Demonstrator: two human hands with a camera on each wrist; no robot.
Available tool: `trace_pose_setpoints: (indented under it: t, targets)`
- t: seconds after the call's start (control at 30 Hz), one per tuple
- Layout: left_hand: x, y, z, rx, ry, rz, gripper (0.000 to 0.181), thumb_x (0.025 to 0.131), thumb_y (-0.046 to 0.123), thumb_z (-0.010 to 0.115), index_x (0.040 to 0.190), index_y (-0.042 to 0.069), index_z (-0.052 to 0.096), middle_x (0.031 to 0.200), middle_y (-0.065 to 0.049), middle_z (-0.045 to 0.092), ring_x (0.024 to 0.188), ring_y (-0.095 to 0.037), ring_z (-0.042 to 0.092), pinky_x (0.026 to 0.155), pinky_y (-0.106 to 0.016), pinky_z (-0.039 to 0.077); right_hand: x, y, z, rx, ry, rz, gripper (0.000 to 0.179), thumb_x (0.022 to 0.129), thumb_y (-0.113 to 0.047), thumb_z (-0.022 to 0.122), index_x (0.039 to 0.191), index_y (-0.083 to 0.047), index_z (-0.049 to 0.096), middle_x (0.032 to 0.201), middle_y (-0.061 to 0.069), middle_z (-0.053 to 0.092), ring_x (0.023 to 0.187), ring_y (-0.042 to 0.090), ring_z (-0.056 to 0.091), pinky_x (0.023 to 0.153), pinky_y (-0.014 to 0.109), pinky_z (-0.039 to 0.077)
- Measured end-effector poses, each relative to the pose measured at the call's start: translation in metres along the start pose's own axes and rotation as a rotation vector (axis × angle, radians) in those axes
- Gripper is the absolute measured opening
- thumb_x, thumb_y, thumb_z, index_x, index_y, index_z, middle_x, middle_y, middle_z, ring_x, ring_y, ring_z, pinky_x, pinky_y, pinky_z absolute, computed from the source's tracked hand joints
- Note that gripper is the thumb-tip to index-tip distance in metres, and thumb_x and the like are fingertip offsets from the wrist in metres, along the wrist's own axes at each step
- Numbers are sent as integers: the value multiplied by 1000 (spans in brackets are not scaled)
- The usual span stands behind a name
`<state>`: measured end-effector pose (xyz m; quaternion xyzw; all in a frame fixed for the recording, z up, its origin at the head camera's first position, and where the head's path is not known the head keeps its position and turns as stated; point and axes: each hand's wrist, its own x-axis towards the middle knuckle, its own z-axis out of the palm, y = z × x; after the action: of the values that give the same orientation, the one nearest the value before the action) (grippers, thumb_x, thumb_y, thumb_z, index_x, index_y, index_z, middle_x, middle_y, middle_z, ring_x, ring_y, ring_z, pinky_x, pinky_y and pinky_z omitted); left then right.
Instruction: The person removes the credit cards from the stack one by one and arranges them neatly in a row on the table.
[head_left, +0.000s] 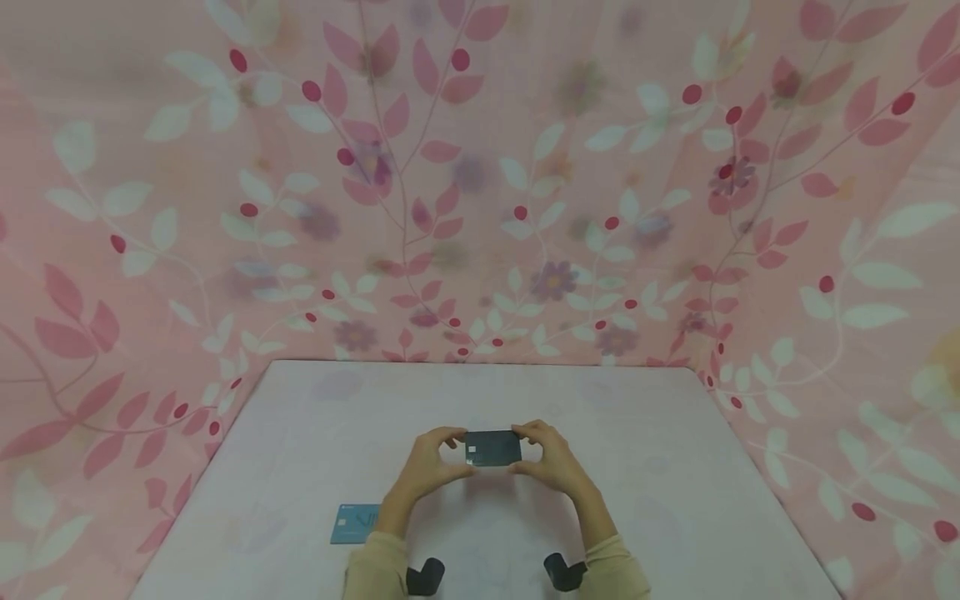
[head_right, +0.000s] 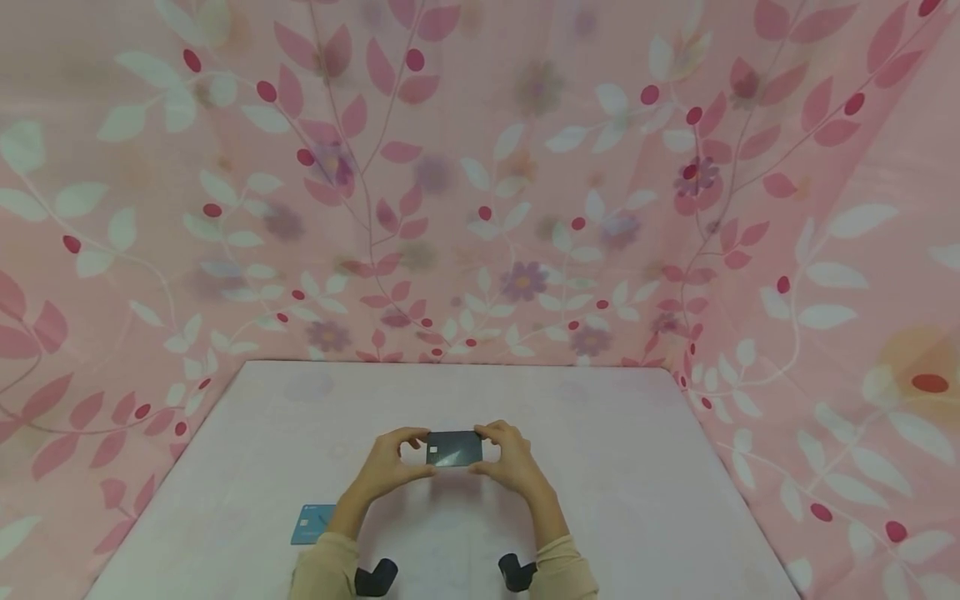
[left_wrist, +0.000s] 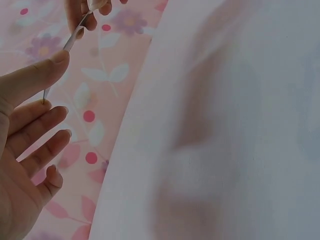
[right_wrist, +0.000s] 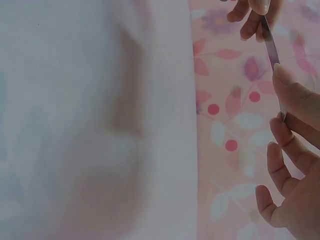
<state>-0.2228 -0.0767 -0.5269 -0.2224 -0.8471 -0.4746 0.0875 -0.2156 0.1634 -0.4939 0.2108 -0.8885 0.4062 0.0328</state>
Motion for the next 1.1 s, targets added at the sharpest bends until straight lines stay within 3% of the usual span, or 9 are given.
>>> trace_pose_setpoints:
  t: [0.23,0.47,0.97,1.1]
  targets:
    - [11,3,14,-19,-25,7,59,66,27,85,113,-2,63,101,-12,67,87,-32,62,75,-46,51,-2,11,-12,-10,-14,10,58,70,-15,82,121,2,60,110,10,60,95,32,55,78,42,46]
    - [20,9,26,-42,-44,-28,60,66,26,85,114,-2,63,102,-12,67,88,-27,61,77,-51,49,-6,21,-22,1,-18,27,59,71,-15,81,122,3,58,111,11,59,97,35,54,80,49,46]
    - [41,16,53,-34,-83,-8,56,66,26,85,111,-2,64,100,-13,67,90,-35,61,78,-46,51,-9,44,-46,-13,-43,48,59,73,-12,80,124,6,56,113,15,56,99,39,54,82,55,45]
    - [49,19,61,2,-89,13,56,66,26,85,110,-1,64,100,-11,68,89,-33,62,76,-37,51,-9,54,-52,-28,-42,70,60,73,-13,80,124,6,55,114,15,56,99,40,54,82,54,46]
